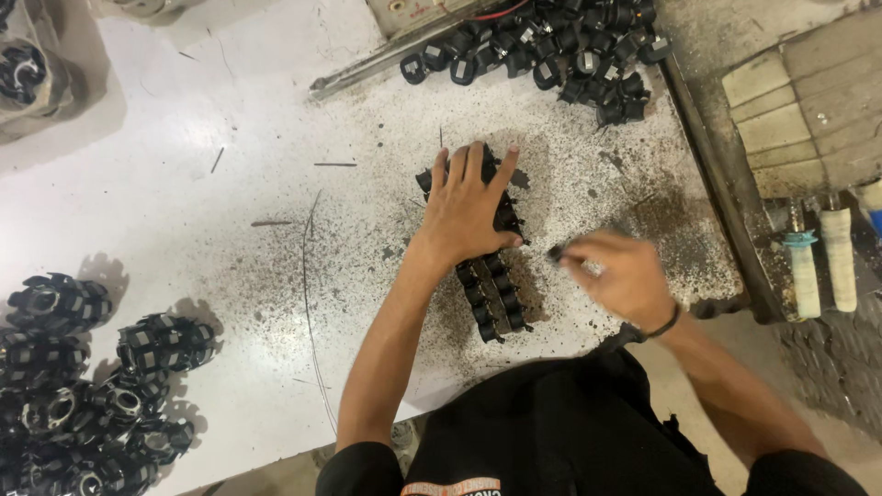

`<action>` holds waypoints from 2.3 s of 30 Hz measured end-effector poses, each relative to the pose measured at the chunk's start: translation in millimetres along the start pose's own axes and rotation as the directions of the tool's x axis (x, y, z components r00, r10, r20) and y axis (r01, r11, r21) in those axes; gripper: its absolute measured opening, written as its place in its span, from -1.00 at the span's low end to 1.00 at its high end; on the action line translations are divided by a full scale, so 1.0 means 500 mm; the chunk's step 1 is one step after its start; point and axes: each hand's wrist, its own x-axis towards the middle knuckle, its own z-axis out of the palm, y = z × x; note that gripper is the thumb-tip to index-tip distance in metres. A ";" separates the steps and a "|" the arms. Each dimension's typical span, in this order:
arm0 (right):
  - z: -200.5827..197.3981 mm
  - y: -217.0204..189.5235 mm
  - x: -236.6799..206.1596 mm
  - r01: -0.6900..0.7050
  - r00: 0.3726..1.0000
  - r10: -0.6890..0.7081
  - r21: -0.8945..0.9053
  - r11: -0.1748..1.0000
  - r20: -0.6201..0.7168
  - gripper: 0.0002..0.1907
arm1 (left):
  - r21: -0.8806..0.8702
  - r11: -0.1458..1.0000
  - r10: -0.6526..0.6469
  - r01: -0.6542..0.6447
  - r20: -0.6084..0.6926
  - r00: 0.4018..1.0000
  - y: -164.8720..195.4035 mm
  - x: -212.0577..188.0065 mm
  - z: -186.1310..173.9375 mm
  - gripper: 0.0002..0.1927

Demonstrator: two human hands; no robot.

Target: The person uses a small handheld tool with a red cord to trim or finish each black plastic part arranged in a grid on the workbench, then moves parts from plastic trays and piles aside. The person then snaps the black plastic links together one at a time to build a connected strip of parts on the bench.

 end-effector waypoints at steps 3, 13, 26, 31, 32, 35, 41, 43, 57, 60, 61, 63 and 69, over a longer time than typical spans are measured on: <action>0.055 -0.040 -0.007 0.098 0.994 -0.098 0.003 0.995 -0.051 -0.88 | -0.014 1.000 -0.009 0.009 -0.004 1.000 0.002 -0.002 0.006 0.27; -0.014 0.048 0.112 -0.141 0.988 0.094 -0.439 0.887 -0.126 -0.70 | -0.018 1.000 -0.018 0.017 -0.027 0.999 0.006 -0.006 -0.005 0.22; -0.037 0.070 0.057 -0.110 0.988 0.060 -0.368 0.923 -0.145 -0.78 | -0.155 0.983 0.015 -0.097 -0.459 0.888 0.111 -0.146 0.070 -0.81; -0.038 -0.010 -0.023 -0.150 0.989 0.147 -0.246 0.958 -0.030 -0.68 | -0.137 0.989 -0.019 -0.056 -0.495 0.869 0.123 -0.149 0.092 -0.84; -0.041 -0.026 -0.031 -0.151 0.988 0.147 -0.214 0.965 -0.037 -0.74 | -0.140 0.988 -0.020 -0.059 -0.504 0.863 0.123 -0.147 0.092 -0.84; -0.036 -0.070 -0.044 -0.133 0.991 0.131 -0.102 0.986 -0.024 -0.87 | -0.150 0.986 -0.013 -0.076 -0.515 0.857 0.124 -0.144 0.088 -0.84; 0.039 -0.106 -0.049 0.108 0.983 -0.109 -0.015 0.994 -0.151 -0.87 | -0.194 0.980 -0.055 -0.047 -0.488 0.871 0.127 -0.146 0.085 -0.88; 0.053 -0.105 -0.044 0.103 0.974 -0.117 -0.080 0.991 -0.194 -0.88 | -0.170 0.984 -0.040 -0.051 -0.489 0.871 0.128 -0.147 0.084 -0.89; -0.019 0.188 0.208 -0.006 0.991 -0.081 -0.647 0.762 -0.104 -0.63 | -0.149 0.988 -0.117 0.036 -0.581 0.805 0.111 -0.205 0.065 -0.91; -0.006 0.196 0.201 -0.007 0.989 -0.083 -0.603 0.797 -0.121 -0.72 | -0.203 0.979 -0.131 0.019 -0.554 0.822 0.129 -0.216 0.070 -0.87; -0.005 0.195 0.199 -0.003 0.988 -0.087 -0.589 0.808 -0.125 -0.76 | -0.217 0.976 -0.117 -0.001 -0.530 0.840 0.140 -0.217 0.074 -0.85; -0.011 0.189 0.198 -0.002 0.984 -0.101 -0.579 0.816 -0.145 -0.82 | -0.218 0.975 -0.073 -0.046 -0.506 0.859 0.155 -0.212 0.079 -0.82; -0.043 0.122 0.127 -0.058 0.977 -0.024 -0.370 0.927 -0.214 -0.82 | -0.129 0.988 0.020 -0.089 -0.460 0.888 0.173 -0.200 0.083 -0.78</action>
